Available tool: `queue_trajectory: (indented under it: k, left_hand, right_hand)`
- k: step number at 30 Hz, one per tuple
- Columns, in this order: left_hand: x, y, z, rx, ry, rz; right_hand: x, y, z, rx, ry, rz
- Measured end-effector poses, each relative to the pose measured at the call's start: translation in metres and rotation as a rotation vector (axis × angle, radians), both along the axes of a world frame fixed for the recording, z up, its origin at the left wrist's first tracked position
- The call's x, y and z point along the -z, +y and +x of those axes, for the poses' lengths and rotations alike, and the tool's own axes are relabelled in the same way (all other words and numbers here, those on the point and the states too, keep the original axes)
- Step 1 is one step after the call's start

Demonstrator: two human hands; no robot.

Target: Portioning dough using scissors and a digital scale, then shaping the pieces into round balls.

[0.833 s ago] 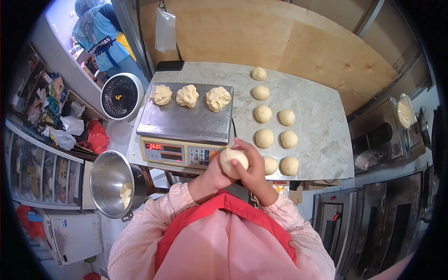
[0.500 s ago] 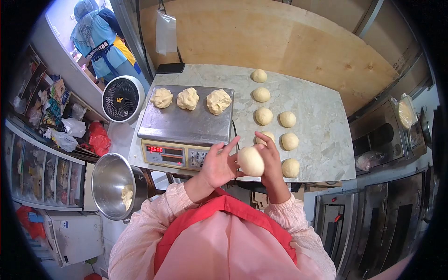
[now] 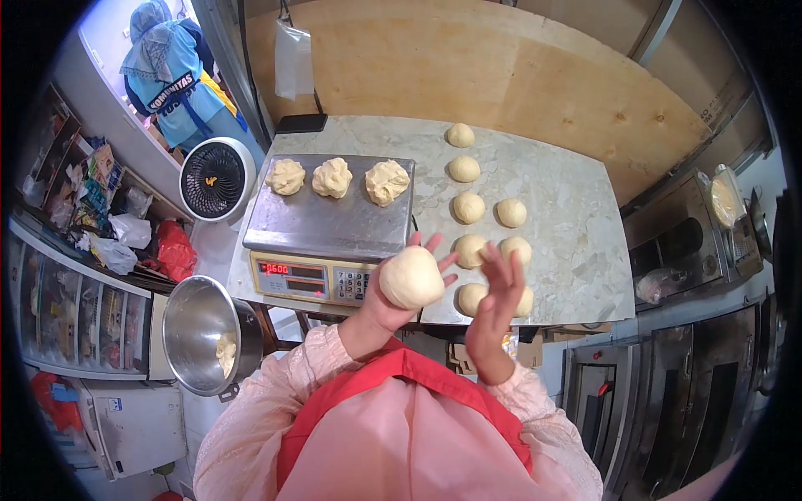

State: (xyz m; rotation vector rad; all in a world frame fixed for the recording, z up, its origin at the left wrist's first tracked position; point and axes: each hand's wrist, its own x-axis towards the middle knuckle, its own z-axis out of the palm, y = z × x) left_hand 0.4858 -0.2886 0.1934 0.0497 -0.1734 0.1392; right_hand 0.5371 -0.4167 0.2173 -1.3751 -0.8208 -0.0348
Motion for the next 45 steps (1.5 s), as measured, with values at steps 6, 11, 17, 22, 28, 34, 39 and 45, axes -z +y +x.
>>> queue_trajectory:
  k: [6, 11, 17, 22, 28, 34, 39, 45]
  left_hand:
    - [-0.001, 0.0, 0.005, -0.044, 0.292, -0.15]
    - [-0.01, -0.007, 0.003, -0.11, 0.494, -0.014]
    - [-0.007, -0.012, 0.001, -0.041, 0.398, 0.04]
    - [-0.009, -0.005, -0.008, 0.054, 0.326, -0.037]
    - [-0.023, 0.001, -0.004, 0.037, 0.524, 0.093]
    - [0.022, 0.029, -0.003, 0.09, 0.247, 0.1]
    - [-0.011, 0.041, -0.004, 0.157, 0.237, -0.024]
    - [-0.029, 0.073, -0.003, 0.104, 0.034, 0.137]
  right_hand:
    - [0.022, 0.016, -0.033, -0.305, 0.217, 0.102]
    - [0.022, 0.021, -0.036, -0.279, 0.467, 0.222]
    - [0.025, 0.024, -0.025, -0.229, 0.394, 0.083]
    - [0.011, 0.024, -0.004, -0.162, 0.081, -0.065]
    - [0.008, 0.035, -0.019, -0.264, 0.281, 0.119]
    - [0.018, 0.055, -0.018, -0.184, 0.235, 0.025]
    - [-0.007, 0.071, 0.007, -0.336, 0.058, -0.195]
    - [-0.018, 0.078, 0.01, -0.005, -0.391, -0.431]
